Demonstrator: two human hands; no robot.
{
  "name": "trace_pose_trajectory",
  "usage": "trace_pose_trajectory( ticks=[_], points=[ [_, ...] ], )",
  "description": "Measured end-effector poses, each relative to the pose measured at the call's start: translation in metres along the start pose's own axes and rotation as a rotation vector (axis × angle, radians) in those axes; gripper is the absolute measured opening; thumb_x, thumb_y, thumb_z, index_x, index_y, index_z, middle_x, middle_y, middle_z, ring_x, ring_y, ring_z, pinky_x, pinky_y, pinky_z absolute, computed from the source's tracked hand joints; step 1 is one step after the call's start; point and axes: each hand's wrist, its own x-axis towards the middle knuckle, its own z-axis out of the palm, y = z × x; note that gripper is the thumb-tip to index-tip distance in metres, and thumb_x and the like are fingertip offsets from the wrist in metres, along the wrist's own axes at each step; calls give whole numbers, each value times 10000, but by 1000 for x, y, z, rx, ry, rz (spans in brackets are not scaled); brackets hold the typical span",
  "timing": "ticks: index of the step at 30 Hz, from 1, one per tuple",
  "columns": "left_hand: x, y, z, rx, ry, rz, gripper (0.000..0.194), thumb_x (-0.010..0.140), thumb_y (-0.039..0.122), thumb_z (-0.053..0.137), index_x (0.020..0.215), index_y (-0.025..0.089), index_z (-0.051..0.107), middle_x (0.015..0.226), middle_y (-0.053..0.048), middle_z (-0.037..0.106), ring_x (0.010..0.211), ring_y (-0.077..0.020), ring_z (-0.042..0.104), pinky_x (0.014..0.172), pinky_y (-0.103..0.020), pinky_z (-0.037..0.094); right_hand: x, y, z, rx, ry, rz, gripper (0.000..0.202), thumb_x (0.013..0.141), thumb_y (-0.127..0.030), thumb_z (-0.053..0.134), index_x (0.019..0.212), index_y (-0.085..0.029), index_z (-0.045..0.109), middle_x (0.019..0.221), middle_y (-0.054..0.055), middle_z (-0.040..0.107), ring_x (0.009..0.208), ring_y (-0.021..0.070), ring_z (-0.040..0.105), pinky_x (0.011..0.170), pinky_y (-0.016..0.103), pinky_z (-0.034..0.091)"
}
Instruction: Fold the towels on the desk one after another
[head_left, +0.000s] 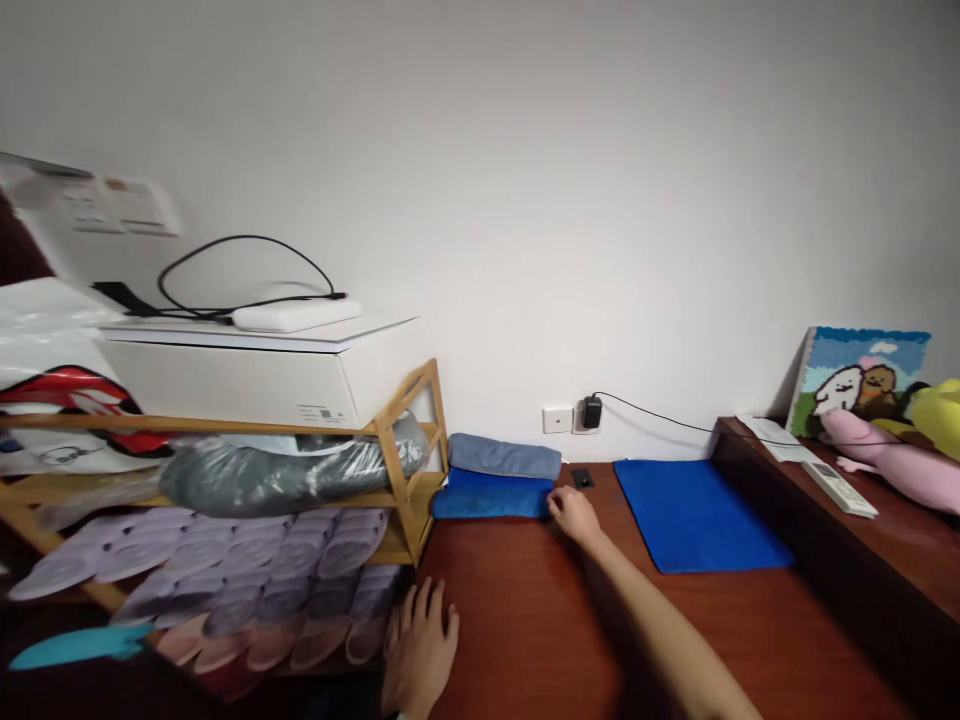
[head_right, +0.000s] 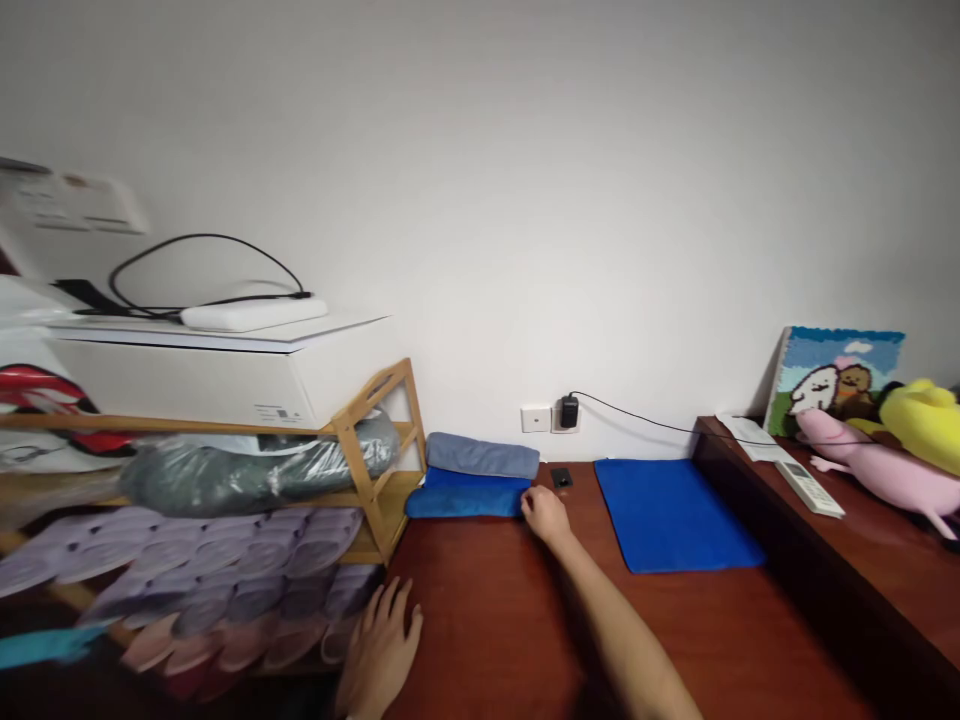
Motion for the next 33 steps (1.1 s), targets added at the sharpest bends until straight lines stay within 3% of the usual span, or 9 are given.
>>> trace_pose_trajectory(
  ticks=[6,11,14,17,19,21,24,28,33],
  points=[
    [-5,2,-2,10,-5,11,549,978,328,385,1381,137,704,1501,-158,663,1443,-345,546,1155,-514,481,63,-51,19,-88,-16,-63,160,1017,-326,555,1063,-253,691,1175,98,735,1115,302,656,956,399,532],
    [-9,2,0,1,3,3,526,966,309,416,1382,178,710,1501,-139,668,1450,-343,539,1181,-540,449,86,-88,31,-103,5,-32,232,1007,-221,501,1100,-169,707,1223,180,719,1153,344,636,970,450,514],
    [-11,5,-2,-36,9,-16,500,958,294,443,1364,214,725,1507,-137,662,1461,-348,526,1185,-558,436,91,-98,28,-77,17,28,220,996,-179,494,1037,-162,710,1167,178,729,1123,332,650,924,417,520],
    [-12,8,-7,-60,-4,-25,500,966,288,441,1373,195,716,1519,-154,649,1476,-356,508,1184,-566,432,98,-104,9,-43,56,126,231,1025,-207,463,1082,-185,686,1167,153,723,1077,291,671,870,375,527],
    [-11,9,-9,-77,-10,-25,498,969,282,439,1369,172,715,1514,-172,648,1480,-365,502,1184,-573,428,106,-111,-20,-30,111,202,321,1083,-251,347,1186,-195,646,1199,145,711,1047,257,679,870,362,522],
    [-10,9,-9,-88,-4,-26,488,967,277,449,1358,173,721,1509,-176,651,1473,-365,505,1184,-574,422,113,-122,-65,9,231,224,427,1125,-302,206,1286,-195,587,1246,139,694,1063,232,672,910,356,507],
    [-8,9,-8,-85,0,-22,478,959,274,461,1346,185,727,1501,-161,661,1457,-352,520,1182,-557,422,107,-148,-153,203,536,45,439,1136,-421,217,1300,-192,554,1159,112,710,997,225,668,898,343,490],
    [-1,8,-14,-130,-1,-16,482,954,288,467,1344,167,724,1471,-177,676,1430,-351,549,1176,-541,435,56,-187,-264,356,695,-255,356,1091,-499,386,1182,-228,597,849,19,672,779,208,630,783,320,461],
    [0,15,-35,-380,-8,85,551,967,479,517,1380,153,678,1465,-177,677,1424,-334,564,1274,-521,337,-28,-211,-349,438,633,-364,290,1068,-501,471,1081,-236,590,785,-18,611,701,162,577,710,306,443]
  ],
)
